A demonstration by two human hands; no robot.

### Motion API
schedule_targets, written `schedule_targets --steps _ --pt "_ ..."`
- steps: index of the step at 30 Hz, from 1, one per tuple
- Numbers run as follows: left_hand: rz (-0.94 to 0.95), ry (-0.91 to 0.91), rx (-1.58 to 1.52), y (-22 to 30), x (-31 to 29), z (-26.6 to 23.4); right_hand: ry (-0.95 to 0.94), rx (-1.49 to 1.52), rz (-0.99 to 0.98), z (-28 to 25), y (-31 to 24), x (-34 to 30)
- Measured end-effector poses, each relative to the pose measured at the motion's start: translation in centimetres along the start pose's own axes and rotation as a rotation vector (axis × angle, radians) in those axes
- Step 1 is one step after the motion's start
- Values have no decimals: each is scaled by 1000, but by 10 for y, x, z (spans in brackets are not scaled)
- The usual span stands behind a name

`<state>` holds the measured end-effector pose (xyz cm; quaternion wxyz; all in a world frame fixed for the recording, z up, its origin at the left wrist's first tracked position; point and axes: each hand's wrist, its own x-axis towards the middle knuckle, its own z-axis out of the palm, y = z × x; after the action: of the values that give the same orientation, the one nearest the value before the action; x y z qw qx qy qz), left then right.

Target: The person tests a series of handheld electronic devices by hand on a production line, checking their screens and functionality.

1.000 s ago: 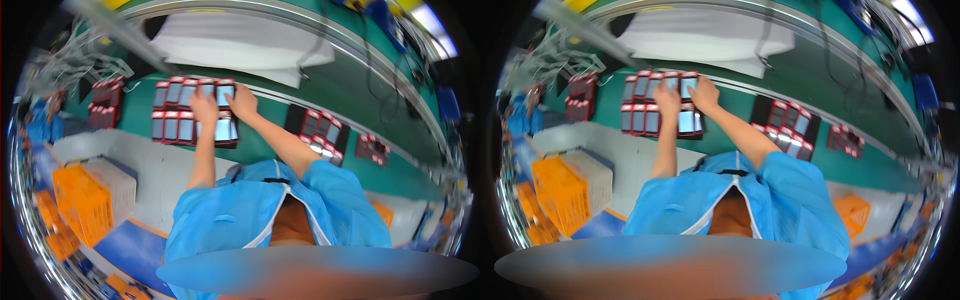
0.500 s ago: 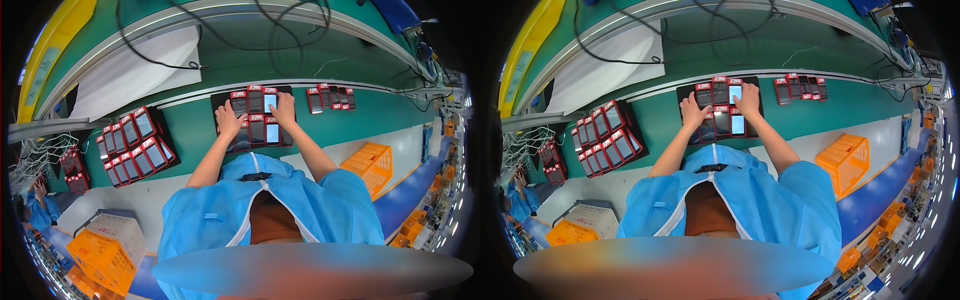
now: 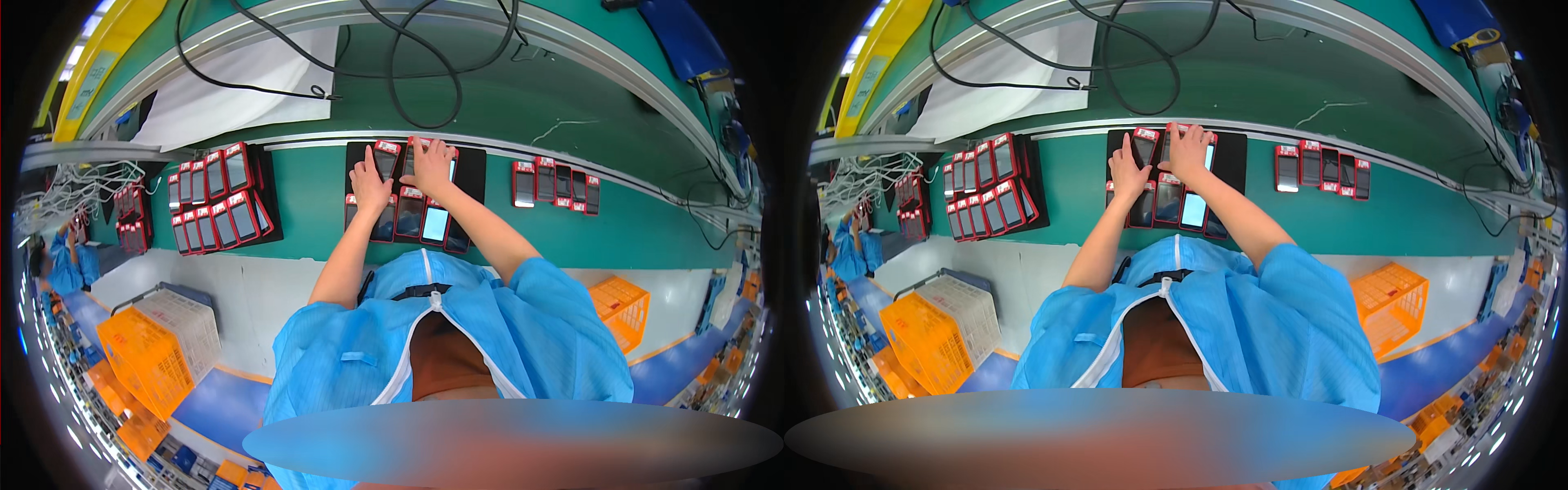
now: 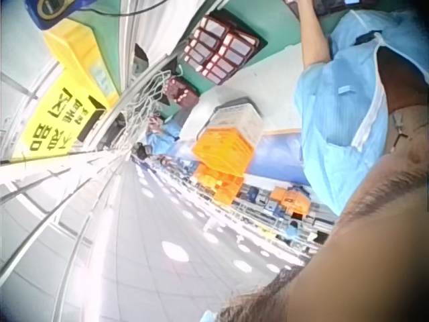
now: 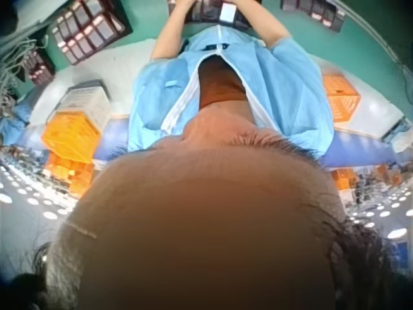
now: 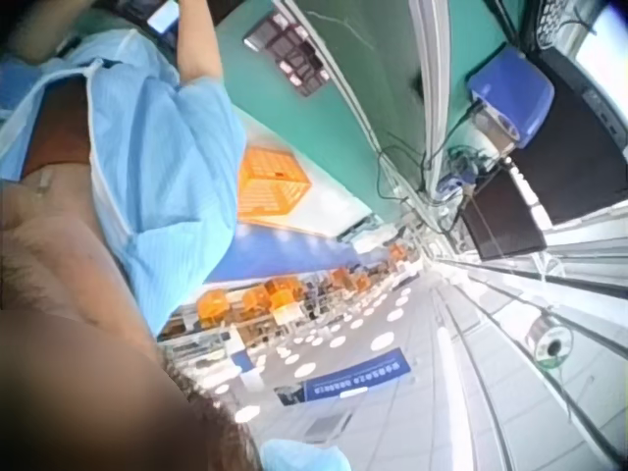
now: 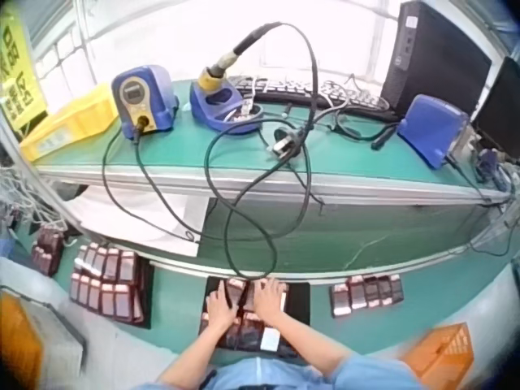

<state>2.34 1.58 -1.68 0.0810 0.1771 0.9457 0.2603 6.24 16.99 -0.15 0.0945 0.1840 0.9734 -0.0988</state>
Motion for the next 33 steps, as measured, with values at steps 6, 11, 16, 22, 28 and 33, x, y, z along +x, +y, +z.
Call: schedule_targets --steps 6,11,16,22,28,33 --pt "8 164 98 -11 0 -1 96 25 -88 2 -21 9" --pt "-61 181 138 -3 1 0 149 -78 75 15 -29 9" --pt "-123 176 108 1 5 0 66 -93 114 7 -38 16" --pt "-102 225 44 -5 13 2 16 -72 119 4 -41 15" --pt "-93 231 41 -9 6 3 66 36 107 5 -43 8" --pt "-100 252 35 -9 6 3 98 97 110 3 -49 6"
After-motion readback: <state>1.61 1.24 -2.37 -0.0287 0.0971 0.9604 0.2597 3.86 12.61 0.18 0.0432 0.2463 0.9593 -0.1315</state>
